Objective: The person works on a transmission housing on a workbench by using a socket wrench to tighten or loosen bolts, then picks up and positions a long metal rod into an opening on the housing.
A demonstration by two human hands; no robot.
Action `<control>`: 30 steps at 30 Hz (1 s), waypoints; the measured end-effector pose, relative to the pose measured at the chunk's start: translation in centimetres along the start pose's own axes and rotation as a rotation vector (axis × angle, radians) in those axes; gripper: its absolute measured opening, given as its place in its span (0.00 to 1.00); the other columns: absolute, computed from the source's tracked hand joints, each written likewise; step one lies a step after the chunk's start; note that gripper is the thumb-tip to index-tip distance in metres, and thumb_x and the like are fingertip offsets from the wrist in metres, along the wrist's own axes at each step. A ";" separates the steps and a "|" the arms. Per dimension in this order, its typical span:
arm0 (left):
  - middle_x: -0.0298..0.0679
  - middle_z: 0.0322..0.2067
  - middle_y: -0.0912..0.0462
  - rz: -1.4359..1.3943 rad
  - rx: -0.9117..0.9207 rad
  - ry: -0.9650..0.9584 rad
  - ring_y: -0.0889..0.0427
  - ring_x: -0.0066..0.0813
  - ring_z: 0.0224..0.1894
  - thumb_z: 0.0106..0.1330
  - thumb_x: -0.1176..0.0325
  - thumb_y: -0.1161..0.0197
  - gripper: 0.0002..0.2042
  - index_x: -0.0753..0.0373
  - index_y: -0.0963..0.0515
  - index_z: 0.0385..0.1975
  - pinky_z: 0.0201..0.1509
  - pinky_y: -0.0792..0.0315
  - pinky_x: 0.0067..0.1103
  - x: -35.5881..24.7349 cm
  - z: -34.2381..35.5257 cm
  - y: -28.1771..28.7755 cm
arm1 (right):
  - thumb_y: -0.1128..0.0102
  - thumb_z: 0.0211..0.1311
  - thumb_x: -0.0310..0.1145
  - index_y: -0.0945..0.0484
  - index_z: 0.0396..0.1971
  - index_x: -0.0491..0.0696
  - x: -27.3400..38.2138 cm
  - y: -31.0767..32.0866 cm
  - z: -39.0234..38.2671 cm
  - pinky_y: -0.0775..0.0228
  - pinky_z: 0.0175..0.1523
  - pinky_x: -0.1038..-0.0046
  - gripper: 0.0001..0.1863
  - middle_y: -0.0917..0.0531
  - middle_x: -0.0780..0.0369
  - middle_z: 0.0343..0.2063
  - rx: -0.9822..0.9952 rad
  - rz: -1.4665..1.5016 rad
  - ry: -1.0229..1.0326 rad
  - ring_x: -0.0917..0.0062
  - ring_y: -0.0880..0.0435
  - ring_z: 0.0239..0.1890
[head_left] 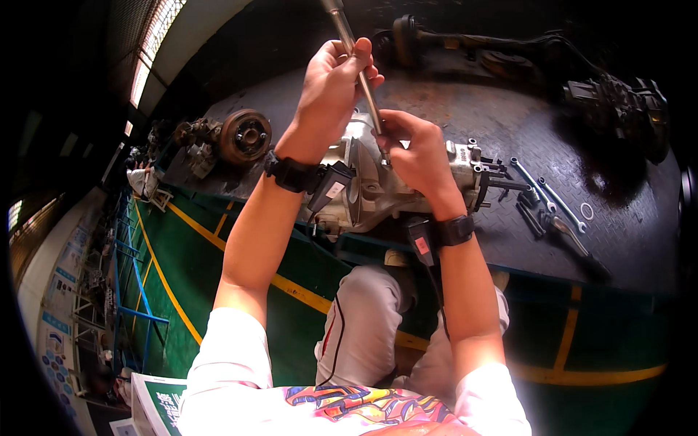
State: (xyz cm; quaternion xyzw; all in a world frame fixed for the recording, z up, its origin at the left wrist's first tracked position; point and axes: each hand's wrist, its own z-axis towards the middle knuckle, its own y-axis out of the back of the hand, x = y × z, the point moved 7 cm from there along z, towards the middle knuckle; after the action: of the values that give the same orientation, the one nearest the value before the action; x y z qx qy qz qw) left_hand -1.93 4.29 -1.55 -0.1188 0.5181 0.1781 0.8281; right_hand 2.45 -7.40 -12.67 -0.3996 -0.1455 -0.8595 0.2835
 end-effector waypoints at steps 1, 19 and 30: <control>0.33 0.34 0.24 -0.044 0.044 0.003 0.20 0.23 0.38 0.82 0.58 0.44 0.13 0.64 0.25 0.46 0.50 0.19 0.27 0.0 0.1 -0.5 | 0.33 0.61 0.18 0.17 0.53 0.38 0.1 0.1 0.0 0.19 0.54 0.72 0.19 0.09 0.56 0.39 0.010 -0.011 0.007 0.74 0.09 0.44; 0.37 0.42 0.18 0.007 0.340 -0.067 0.17 0.24 0.45 0.78 0.79 0.47 0.11 0.63 0.26 0.56 0.56 0.18 0.25 0.5 -2.5 -2.9 | 0.33 0.60 0.19 0.17 0.46 0.39 1.2 1.1 -0.3 0.22 0.52 0.72 0.14 0.12 0.56 0.41 0.027 -0.065 0.054 0.71 0.12 0.45; 0.40 0.36 0.11 0.300 0.205 -0.292 0.10 0.27 0.42 0.66 0.80 0.27 0.12 0.67 0.21 0.47 0.50 0.14 0.23 -0.2 -2.2 -2.2 | 0.26 0.61 0.27 0.17 0.48 0.39 1.2 0.7 -0.6 0.20 0.46 0.67 0.17 0.14 0.54 0.37 -0.018 -0.051 0.121 0.66 0.12 0.38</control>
State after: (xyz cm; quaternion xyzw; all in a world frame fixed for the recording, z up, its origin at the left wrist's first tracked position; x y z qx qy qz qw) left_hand -2.93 1.43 -2.28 0.0711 0.4199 0.2609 0.8664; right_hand 1.87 -8.68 -12.12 -0.3456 -0.1304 -0.8903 0.2662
